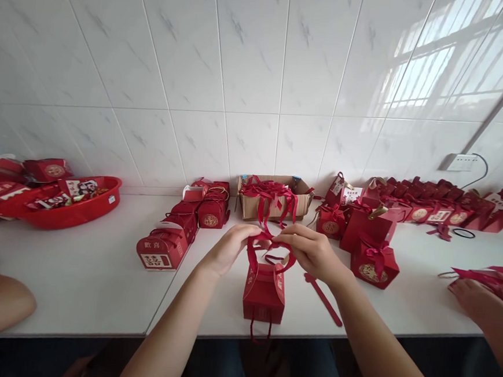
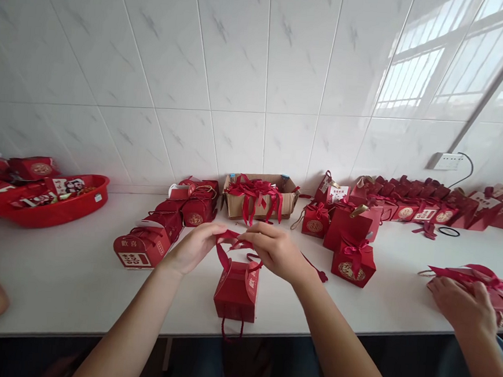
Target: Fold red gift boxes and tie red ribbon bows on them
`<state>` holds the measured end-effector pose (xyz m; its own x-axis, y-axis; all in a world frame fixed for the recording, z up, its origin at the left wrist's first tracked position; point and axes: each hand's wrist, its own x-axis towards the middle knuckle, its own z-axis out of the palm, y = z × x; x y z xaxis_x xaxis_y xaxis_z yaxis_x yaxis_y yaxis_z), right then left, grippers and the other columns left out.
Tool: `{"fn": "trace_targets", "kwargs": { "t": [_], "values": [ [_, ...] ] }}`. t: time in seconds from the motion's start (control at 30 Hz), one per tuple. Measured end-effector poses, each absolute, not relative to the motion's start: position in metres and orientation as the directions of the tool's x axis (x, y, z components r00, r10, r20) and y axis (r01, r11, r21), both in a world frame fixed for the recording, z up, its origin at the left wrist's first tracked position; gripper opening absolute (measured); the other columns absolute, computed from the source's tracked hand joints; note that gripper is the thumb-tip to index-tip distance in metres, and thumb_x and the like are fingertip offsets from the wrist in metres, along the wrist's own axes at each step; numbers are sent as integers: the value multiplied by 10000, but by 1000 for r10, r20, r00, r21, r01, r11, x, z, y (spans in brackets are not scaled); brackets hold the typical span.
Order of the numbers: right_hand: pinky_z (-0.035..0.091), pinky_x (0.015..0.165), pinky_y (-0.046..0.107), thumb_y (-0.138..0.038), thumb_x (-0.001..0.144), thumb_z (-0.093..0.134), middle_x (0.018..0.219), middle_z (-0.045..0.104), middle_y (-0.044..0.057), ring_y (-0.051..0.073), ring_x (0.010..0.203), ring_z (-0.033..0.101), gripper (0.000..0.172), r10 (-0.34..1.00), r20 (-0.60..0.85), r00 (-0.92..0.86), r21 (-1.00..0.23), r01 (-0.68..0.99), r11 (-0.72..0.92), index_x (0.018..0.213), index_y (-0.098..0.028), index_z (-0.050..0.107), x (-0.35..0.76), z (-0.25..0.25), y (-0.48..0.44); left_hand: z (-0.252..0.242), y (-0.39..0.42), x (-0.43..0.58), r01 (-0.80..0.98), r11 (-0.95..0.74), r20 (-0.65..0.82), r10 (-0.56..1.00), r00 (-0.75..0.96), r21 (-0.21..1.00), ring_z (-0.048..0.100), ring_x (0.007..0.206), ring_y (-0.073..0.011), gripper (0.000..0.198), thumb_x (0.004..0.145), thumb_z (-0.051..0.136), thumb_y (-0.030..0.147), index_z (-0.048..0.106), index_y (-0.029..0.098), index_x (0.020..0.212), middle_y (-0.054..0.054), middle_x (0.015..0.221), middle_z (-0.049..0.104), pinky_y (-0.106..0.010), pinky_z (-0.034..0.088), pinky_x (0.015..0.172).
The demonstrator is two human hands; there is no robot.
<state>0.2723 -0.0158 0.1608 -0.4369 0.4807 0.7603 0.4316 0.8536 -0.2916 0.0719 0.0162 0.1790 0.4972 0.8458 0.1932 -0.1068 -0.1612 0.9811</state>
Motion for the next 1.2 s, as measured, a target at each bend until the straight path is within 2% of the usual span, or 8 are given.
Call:
{"fn": "trace_targets", "kwargs": {
  "t": [0.23,0.4,0.47,0.57,0.73,0.87,1.03,1.2],
  "values": [
    [532,747,328,-117,937,344,970,643,106,188,892,615,360,426,754,-500,-116,536,836,1136,-199,633,271,154,-11,186,7,71,7,-229,180,783,595,973,659,772,-214,350,866,485,351,713,168,674,-81,772,724,-352,505,788],
    [511,848,382,-175,912,462,1119,631,91,216,1023,599,299,504,849,-156,-376,491,785,1134,-256,646,267,142,-13,182,-4,65,471,-632,503,775,382,616,603,1046,-271,225,837,561,370,731,237,897,-63,1029,723,-485,326,1008],
    [511,829,378,-216,907,496,1071,650,81,221,986,616,246,574,816,71,-539,452,711,1065,-255,681,268,135,-20,175,-7,57,628,-651,608,721,333,427,565,1113,-289,208,825,585,355,713,267,962,-55,1080,710,-536,194,1058],
    [509,776,369,-297,892,531,981,661,75,233,920,625,205,672,677,301,-729,400,555,953,-232,716,279,115,-36,158,-10,35,722,-602,624,719,306,340,561,1125,-297,229,831,569,363,691,284,1007,-58,1123,696,-541,148,1067],
    [485,744,371,-435,841,556,910,663,84,254,848,619,288,735,469,490,-856,458,241,817,-194,711,326,45,-70,110,-15,-25,805,-349,481,872,92,479,599,1090,-308,296,804,524,450,710,270,947,-64,1072,717,-482,298,1025],
    [494,678,382,-541,785,557,901,669,102,273,786,627,380,757,339,559,-837,546,-29,703,-195,692,359,-12,-93,65,-20,-63,818,-31,174,981,-85,575,661,969,-312,366,749,513,543,727,261,842,-47,962,747,-381,488,814],
    [457,896,487,-537,766,590,1113,591,146,322,1049,567,457,694,492,525,-745,666,24,1047,-185,667,349,-11,-94,47,-23,-45,817,-78,175,984,-28,572,574,1129,-340,250,735,547,465,682,255,726,-66,1121,689,-468,405,950],
    [475,889,415,-413,869,530,1103,605,117,256,1059,568,289,800,497,336,-786,565,252,1048,-207,626,301,24,-75,59,-17,15,514,-311,275,950,147,799,536,1170,-262,128,782,559,341,577,220,821,-88,1187,614,-409,380,1001]
  ]
}}
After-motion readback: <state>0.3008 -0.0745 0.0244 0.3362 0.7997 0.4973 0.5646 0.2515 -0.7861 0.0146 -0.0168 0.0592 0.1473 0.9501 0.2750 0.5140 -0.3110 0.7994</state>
